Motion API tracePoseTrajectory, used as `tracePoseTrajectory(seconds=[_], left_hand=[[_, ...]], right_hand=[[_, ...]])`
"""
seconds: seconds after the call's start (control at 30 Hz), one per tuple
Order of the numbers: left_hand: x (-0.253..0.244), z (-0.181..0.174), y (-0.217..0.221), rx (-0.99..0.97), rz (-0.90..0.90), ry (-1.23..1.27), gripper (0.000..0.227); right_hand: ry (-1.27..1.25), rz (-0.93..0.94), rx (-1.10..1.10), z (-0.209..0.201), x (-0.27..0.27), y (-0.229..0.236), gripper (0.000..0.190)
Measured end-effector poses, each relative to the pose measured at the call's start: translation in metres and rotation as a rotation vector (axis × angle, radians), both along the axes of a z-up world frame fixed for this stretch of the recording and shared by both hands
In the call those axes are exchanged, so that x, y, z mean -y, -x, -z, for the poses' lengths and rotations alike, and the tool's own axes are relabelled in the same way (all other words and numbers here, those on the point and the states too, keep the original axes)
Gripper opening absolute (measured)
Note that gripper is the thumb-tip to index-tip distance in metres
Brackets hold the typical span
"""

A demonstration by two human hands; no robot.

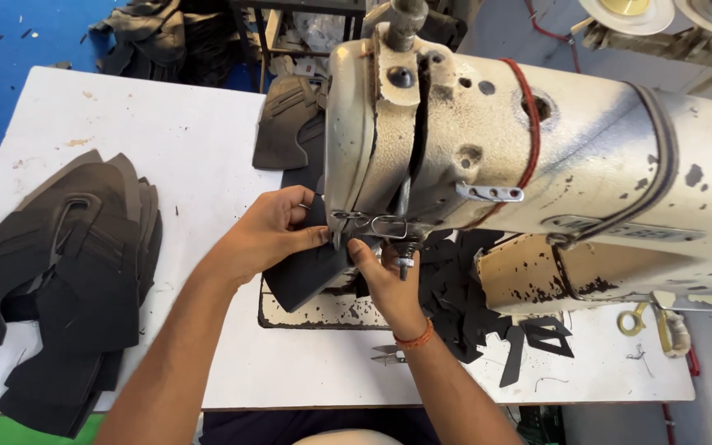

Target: The person aligns black shoe parts under a sewing machine needle and sews them together. They repeatedly pick up parts, guide them through the machine, and trim excess material with scissors.

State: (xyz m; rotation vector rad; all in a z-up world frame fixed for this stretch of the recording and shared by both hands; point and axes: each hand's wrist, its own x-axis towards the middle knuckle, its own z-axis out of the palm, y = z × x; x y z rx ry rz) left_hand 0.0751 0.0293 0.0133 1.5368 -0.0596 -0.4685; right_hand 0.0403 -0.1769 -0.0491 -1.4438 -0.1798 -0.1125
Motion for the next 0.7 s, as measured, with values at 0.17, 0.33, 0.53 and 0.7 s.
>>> tracePoseTrajectory(seconds=[0.17,0.33,0.53,0.7], left_hand=[[0.001,-0.017,0.004,0.072,0.027,-0.139,0.024],[-0.001,-0.021,0.002,0.153,0.090,-0.244,0.024],[0.018,-0.015,0.031,0.022,-0.070,-0.219,0.026],[0.056,-0.004,0.082,0.156,-0.692,0.058,0.024]], right_hand=[[0.043,0.061,-0.023,0.013,-0.002,0.004,0.006],[0.103,0.081,-0.084,0.015,0.001,0.003,0.006],[0.173,0.078,-0.080,-0.043,0.001,0.031,0.013],[0.447,-0.027,-0.131,-0.055,0.007,0.073,0.052]])
